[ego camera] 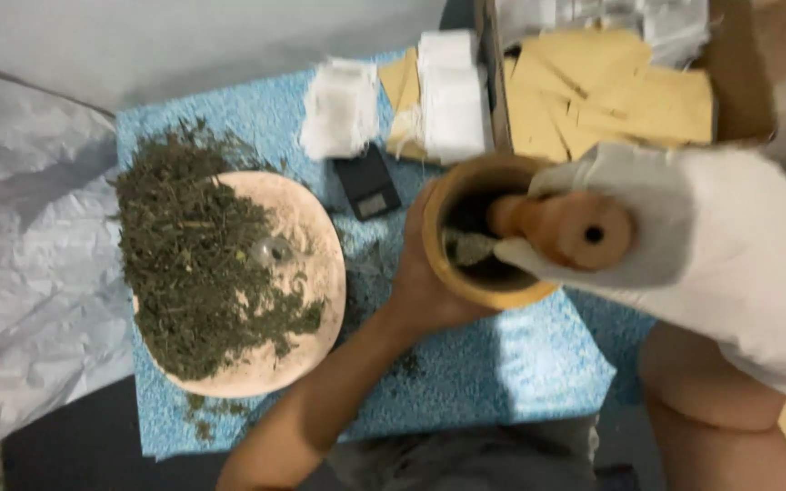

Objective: Filling small tea bags with dried herbs and grinding ingredients using a mortar and pestle

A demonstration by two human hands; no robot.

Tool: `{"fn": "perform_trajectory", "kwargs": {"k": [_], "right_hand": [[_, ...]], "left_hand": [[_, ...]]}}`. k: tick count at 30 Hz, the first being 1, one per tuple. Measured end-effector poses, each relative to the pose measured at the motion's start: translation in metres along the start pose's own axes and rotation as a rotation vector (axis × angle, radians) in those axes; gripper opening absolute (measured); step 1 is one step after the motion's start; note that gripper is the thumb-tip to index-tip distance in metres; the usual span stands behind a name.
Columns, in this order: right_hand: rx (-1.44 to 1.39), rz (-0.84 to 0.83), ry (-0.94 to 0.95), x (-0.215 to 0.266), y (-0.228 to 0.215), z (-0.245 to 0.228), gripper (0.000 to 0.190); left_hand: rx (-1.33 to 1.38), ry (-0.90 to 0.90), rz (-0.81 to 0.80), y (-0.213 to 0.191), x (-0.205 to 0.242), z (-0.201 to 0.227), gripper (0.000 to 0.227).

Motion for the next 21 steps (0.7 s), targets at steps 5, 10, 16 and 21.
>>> {"fn": "perform_trajectory", "kwargs": {"k": [5,10,16,21], "right_hand": [[-0.199,0.009,0.054,-0.001,0.006,0.004,0.036],[-0.412,0.107,0.183,0.029,0.027,0.021,0.033],[-0.605,-0.024,0.418,0.03,0.039,0.055,0.059],[-0.055,-0.071,-0.012,0.006,0.013,0.014,0.054]], "left_hand": [[0.077,-0.039,-0.019,0.0,0.019,-0.019,0.126],[0.061,-0.001,-0.008,0.0,0.019,-0.013,0.124],[0.182,-0.014,-0.024,0.003,0.018,-0.017,0.137],[0.092,0.077,0.002,0.002,-0.007,0.017,0.119]]}}
Point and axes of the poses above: each hand's wrist, its own x-axis away from the middle knuckle, its own y-axis out of the palm, z = x × y, the point moved 8 cm from there along -x, towards the middle knuckle, and after that the axes turned 10 degrees about z, right-handed, at the moved point
